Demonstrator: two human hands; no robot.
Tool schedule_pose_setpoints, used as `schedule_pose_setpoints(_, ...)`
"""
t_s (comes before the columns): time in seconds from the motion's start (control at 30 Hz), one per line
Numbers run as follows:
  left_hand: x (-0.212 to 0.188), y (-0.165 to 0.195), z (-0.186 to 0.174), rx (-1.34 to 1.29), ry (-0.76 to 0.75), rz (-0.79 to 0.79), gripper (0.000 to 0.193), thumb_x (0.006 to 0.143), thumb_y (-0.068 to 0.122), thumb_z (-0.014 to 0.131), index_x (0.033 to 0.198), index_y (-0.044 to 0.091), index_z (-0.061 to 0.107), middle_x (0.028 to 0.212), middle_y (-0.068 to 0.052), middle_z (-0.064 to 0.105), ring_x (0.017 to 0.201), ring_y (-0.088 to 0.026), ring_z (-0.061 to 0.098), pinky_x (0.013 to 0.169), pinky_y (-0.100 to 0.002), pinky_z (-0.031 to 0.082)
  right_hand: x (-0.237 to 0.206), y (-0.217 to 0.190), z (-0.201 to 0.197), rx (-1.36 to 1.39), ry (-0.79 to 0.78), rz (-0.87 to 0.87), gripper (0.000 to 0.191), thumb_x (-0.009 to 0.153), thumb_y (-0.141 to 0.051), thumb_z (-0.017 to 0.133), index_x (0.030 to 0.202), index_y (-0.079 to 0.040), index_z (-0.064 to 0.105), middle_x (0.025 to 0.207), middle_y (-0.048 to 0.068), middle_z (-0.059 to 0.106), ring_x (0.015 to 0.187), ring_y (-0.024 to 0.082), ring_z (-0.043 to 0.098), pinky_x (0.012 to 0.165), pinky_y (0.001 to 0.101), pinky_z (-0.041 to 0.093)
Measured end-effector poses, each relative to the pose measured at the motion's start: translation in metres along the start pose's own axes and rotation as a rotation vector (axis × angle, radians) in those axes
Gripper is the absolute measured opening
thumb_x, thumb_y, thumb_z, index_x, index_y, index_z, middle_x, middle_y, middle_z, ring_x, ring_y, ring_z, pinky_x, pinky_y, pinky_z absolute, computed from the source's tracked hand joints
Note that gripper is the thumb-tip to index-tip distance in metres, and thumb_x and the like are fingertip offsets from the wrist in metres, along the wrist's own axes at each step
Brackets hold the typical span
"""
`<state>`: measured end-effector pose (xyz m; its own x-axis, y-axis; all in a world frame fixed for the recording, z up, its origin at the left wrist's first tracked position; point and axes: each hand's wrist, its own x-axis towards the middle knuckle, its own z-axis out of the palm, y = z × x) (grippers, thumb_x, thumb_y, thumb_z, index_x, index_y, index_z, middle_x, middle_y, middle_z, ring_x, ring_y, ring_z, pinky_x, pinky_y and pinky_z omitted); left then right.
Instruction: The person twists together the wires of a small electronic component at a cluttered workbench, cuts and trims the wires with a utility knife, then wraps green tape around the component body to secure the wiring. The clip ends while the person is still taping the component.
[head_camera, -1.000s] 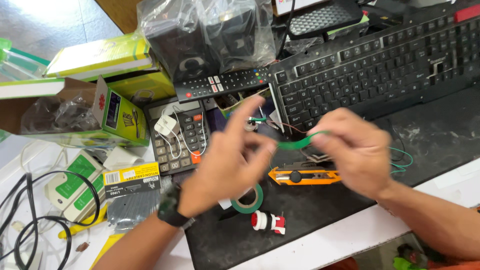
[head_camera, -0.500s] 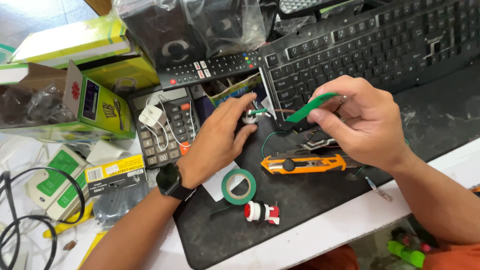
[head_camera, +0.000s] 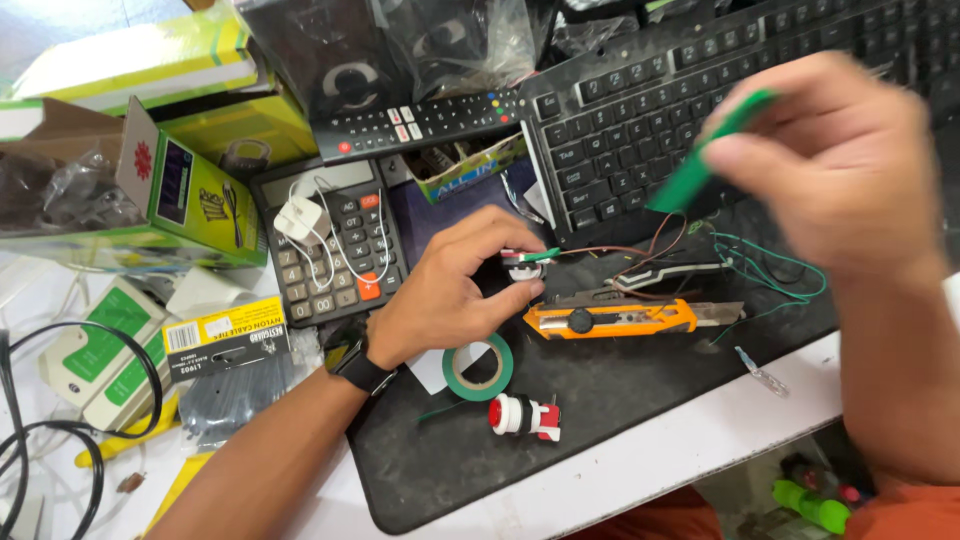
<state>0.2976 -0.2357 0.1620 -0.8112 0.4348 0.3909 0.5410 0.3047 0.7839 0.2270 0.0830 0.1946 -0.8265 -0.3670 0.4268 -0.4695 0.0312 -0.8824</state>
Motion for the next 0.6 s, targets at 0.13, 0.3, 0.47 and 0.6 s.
schedule_pose_setpoints(0.13,-0.001,0.005,0.005,-0.055,0.039,0.016,0.028,0.088,0.006,0.079,0.113,0.004,0.068,0.111,-0.011,0.067,0.099,-0.023,0.069,0.087,-0.032,0.056,-0.005,0.014,0.028,0.064,-0.066,0.164,0.022,0.102,0.006,0.069,0.122,0.004,0.06,0.104,0.008,0.07,0.096,0.009,0.067,0.09,0.0262,0.054)
schedule_pose_setpoints(0.3,-0.002,0.005,0.012,-0.062,0.043,0.052,0.031,0.094,0.004,0.072,0.124,0.004,0.062,0.12,-0.011,0.066,0.11,-0.026,0.069,0.095,-0.033,0.055,0.006,0.009,0.042,0.232,-0.108,0.303,0.047,0.096,0.005,0.065,0.141,0.001,0.051,0.107,0.01,0.069,0.094,0.015,0.069,0.085,0.0287,0.057)
schedule_pose_setpoints(0.47,-0.011,0.004,0.022,-0.051,0.032,-0.001,0.031,0.105,-0.002,0.055,0.134,0.004,0.046,0.124,-0.013,0.056,0.11,-0.026,0.06,0.099,-0.034,0.05,0.005,0.017,0.05,0.54,-0.12,0.489,0.043,0.099,0.002,0.06,0.14,0.002,0.05,0.114,0.014,0.069,0.095,0.02,0.07,0.084,0.0347,0.057)
schedule_pose_setpoints(0.6,-0.012,0.003,0.021,-0.072,0.0,0.056,0.034,0.104,-0.003,0.055,0.134,0.003,0.039,0.127,-0.014,0.05,0.115,-0.026,0.057,0.101,-0.035,0.049,0.0,0.019,0.052,0.631,-0.106,0.496,0.039,0.099,0.002,0.059,0.137,0.001,0.051,0.117,0.015,0.068,0.1,0.022,0.07,0.088,0.0392,0.058)
